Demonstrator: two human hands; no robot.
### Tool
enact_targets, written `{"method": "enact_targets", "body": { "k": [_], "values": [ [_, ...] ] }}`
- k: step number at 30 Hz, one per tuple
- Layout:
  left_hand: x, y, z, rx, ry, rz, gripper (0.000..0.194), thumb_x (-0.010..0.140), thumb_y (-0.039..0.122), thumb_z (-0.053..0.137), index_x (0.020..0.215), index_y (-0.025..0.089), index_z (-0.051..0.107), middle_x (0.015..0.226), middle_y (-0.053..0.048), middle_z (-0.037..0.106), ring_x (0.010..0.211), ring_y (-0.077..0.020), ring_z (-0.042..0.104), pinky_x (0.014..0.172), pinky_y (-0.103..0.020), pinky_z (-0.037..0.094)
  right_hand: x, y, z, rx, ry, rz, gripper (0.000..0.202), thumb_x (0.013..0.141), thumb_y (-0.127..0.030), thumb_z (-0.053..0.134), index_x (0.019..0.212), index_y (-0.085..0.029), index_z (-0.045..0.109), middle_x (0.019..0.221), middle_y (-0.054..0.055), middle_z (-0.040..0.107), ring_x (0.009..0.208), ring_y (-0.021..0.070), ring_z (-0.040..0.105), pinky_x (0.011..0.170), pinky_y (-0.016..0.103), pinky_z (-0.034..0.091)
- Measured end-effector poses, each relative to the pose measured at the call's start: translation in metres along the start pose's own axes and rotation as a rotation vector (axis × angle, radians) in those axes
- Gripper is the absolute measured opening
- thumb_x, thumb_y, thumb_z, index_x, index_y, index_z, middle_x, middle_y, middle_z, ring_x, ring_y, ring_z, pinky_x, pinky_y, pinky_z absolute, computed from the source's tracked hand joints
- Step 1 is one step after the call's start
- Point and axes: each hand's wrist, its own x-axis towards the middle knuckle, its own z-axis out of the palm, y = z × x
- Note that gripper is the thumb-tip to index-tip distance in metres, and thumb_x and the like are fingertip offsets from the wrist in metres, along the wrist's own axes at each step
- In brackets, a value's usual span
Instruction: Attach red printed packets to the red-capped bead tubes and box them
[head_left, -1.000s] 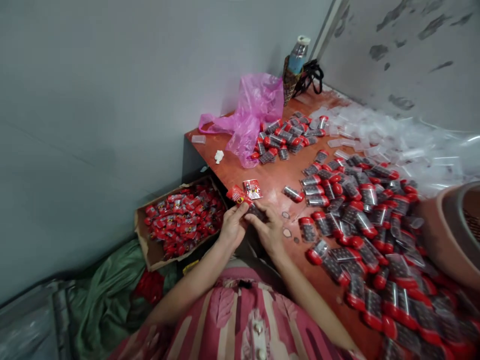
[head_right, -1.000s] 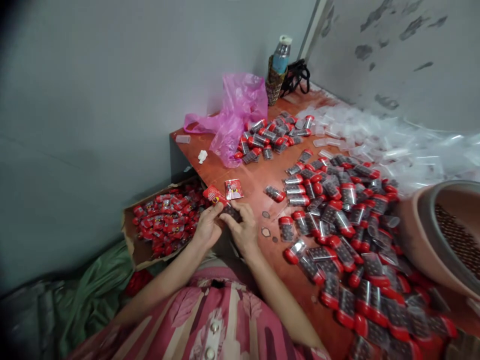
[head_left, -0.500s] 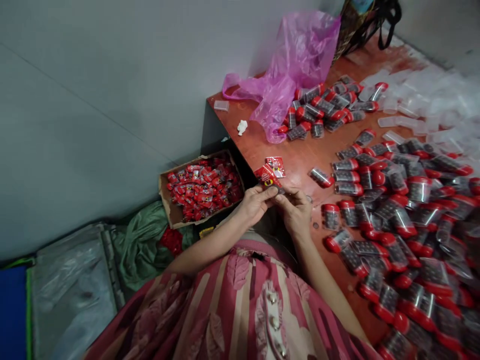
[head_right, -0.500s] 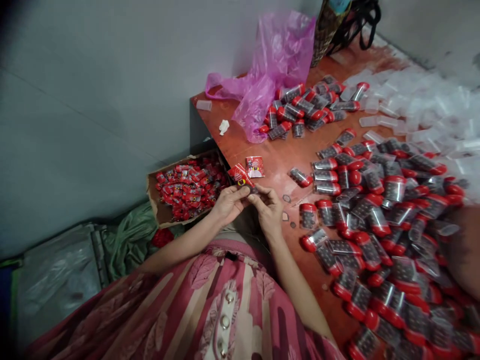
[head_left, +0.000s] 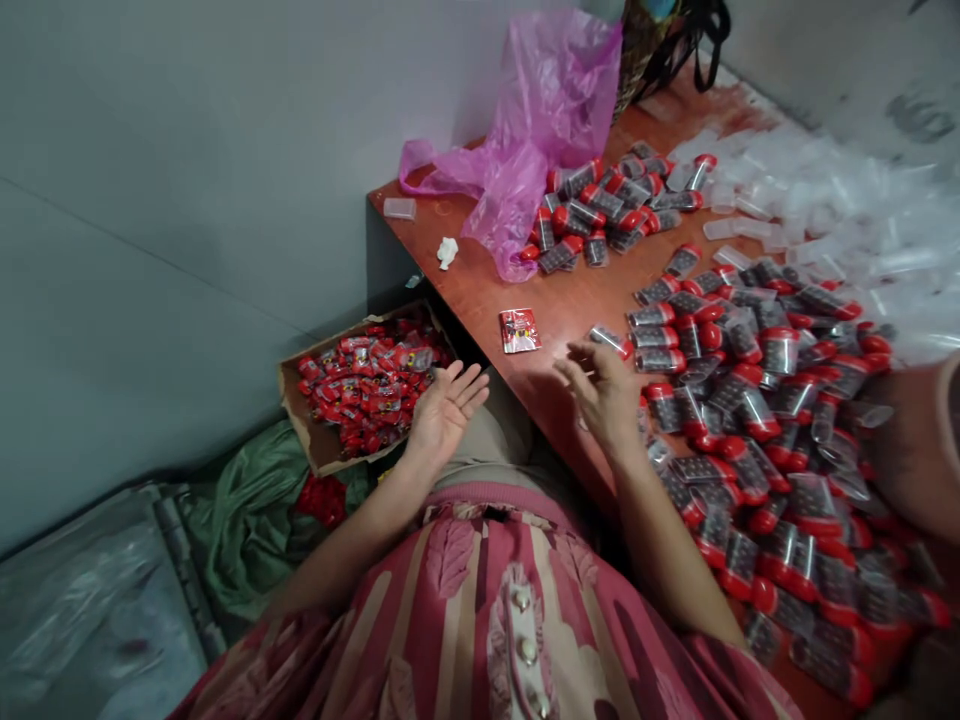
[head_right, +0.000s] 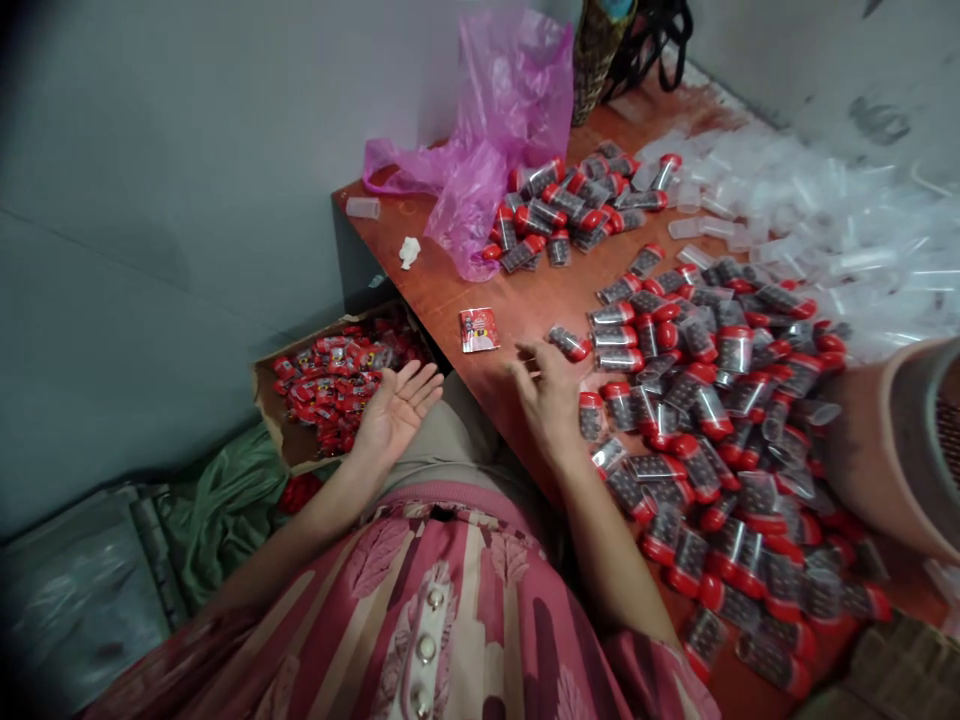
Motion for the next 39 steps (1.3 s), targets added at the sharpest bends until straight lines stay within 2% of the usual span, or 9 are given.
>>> {"method": "enact_targets", "body": {
  "k": [5, 8, 12, 18, 23, 28, 33, 36, 39],
  "values": [
    [0.022, -0.008, 0.008, 0.711, -0.126, 0.483, 0.036, 0.078, 0.044, 0.064, 0.104, 0.019, 0.067, 0.107, -0.009, 0.068, 0.094, -0.0199, 0.065, 0.088, -0.036, 0.049, 0.043, 0.030, -0.045, -0.808, -0.120, -0.151, 0.037, 0.089, -0.022, 0.041, 0.122, -0.013, 0.058, 0.116, 0.018, 0.064, 0.103, 0.0318, 0.055, 0.082, 0.043, 0.046],
    [0.047, -0.004, 0.024, 1.275, -0.212, 0.876, 0.036, 0.085, 0.041, 0.057, 0.113, 0.021, 0.065, 0.111, -0.009, 0.065, 0.104, -0.0206, 0.058, 0.096, -0.037, 0.041, 0.060, 0.041, -0.049, -0.934, -0.304, -0.252, 0.046, 0.087, -0.018, 0.042, 0.132, -0.012, 0.050, 0.114, 0.017, 0.065, 0.103, 0.0319, 0.054, 0.080, 0.041, 0.047],
    [0.075, -0.003, 0.041, 1.766, -0.162, 0.987, 0.041, 0.084, 0.041, 0.058, 0.121, 0.022, 0.061, 0.121, -0.010, 0.060, 0.112, -0.0257, 0.050, 0.092, -0.040, 0.038, 0.071, 0.046, -0.040, -0.926, -0.401, -0.259, 0.053, 0.082, -0.026, 0.053, 0.133, -0.012, 0.049, 0.108, 0.018, 0.063, 0.098, 0.0316, 0.056, 0.078, 0.040, 0.048],
    [0.091, -0.015, 0.041, 1.787, -0.064, 1.067, 0.023, 0.085, 0.040, 0.057, 0.099, 0.028, 0.069, 0.116, -0.005, 0.062, 0.109, -0.0223, 0.050, 0.088, -0.038, 0.037, 0.073, 0.031, -0.028, -0.708, -0.394, -0.377, 0.041, 0.082, -0.019, 0.051, 0.120, -0.011, 0.061, 0.120, 0.017, 0.061, 0.107, 0.0312, 0.056, 0.092, 0.043, 0.044],
    [0.088, -0.020, 0.040, 1.619, -0.058, 1.142, 0.020, 0.087, 0.036, 0.055, 0.097, 0.027, 0.070, 0.120, -0.006, 0.062, 0.117, -0.0220, 0.049, 0.096, -0.039, 0.035, 0.059, 0.006, -0.002, -0.263, -0.161, -0.097, 0.037, 0.084, -0.040, 0.055, 0.110, -0.015, 0.065, 0.103, 0.014, 0.070, 0.091, 0.0261, 0.065, 0.083, 0.041, 0.049],
    [0.064, -0.013, 0.043, 1.278, -0.172, 1.007, 0.025, 0.083, 0.036, 0.060, 0.105, 0.027, 0.069, 0.123, -0.008, 0.060, 0.122, -0.0233, 0.048, 0.104, -0.039, 0.032, 0.048, -0.002, 0.028, 0.371, -0.123, 0.141, 0.043, 0.072, -0.045, 0.068, 0.104, -0.017, 0.061, 0.082, 0.003, 0.070, 0.074, 0.0169, 0.065, 0.074, 0.033, 0.052],
    [0.042, -0.006, 0.042, 0.721, -0.186, 0.407, 0.040, 0.074, 0.050, 0.066, 0.098, 0.018, 0.071, 0.093, -0.006, 0.069, 0.088, -0.0197, 0.064, 0.082, -0.030, 0.050, 0.042, -0.008, 0.030, 0.626, -0.199, 0.246, 0.044, 0.064, -0.039, 0.075, 0.100, -0.018, 0.060, 0.068, -0.004, 0.064, 0.058, 0.0108, 0.058, 0.061, 0.026, 0.048],
    [0.039, -0.007, 0.039, 0.520, -0.252, 0.104, 0.038, 0.062, 0.049, 0.075, 0.071, 0.013, 0.071, 0.068, -0.004, 0.067, 0.067, -0.0154, 0.063, 0.070, -0.029, 0.053, 0.040, -0.011, 0.020, 0.415, -0.291, 0.198, 0.045, 0.069, -0.046, 0.070, 0.102, -0.017, 0.061, 0.071, 0.000, 0.066, 0.064, 0.0147, 0.061, 0.062, 0.028, 0.048],
    [0.037, -0.011, 0.038, 0.437, -0.221, 0.023, 0.035, 0.054, 0.043, 0.081, 0.065, 0.012, 0.070, 0.065, -0.004, 0.067, 0.061, -0.0140, 0.062, 0.065, -0.028, 0.053, 0.042, -0.011, 0.007, -0.199, -0.161, 0.184, 0.043, 0.082, -0.051, 0.055, 0.105, -0.015, 0.064, 0.082, 0.012, 0.070, 0.079, 0.0246, 0.066, 0.072, 0.036, 0.048]
  ]
}}
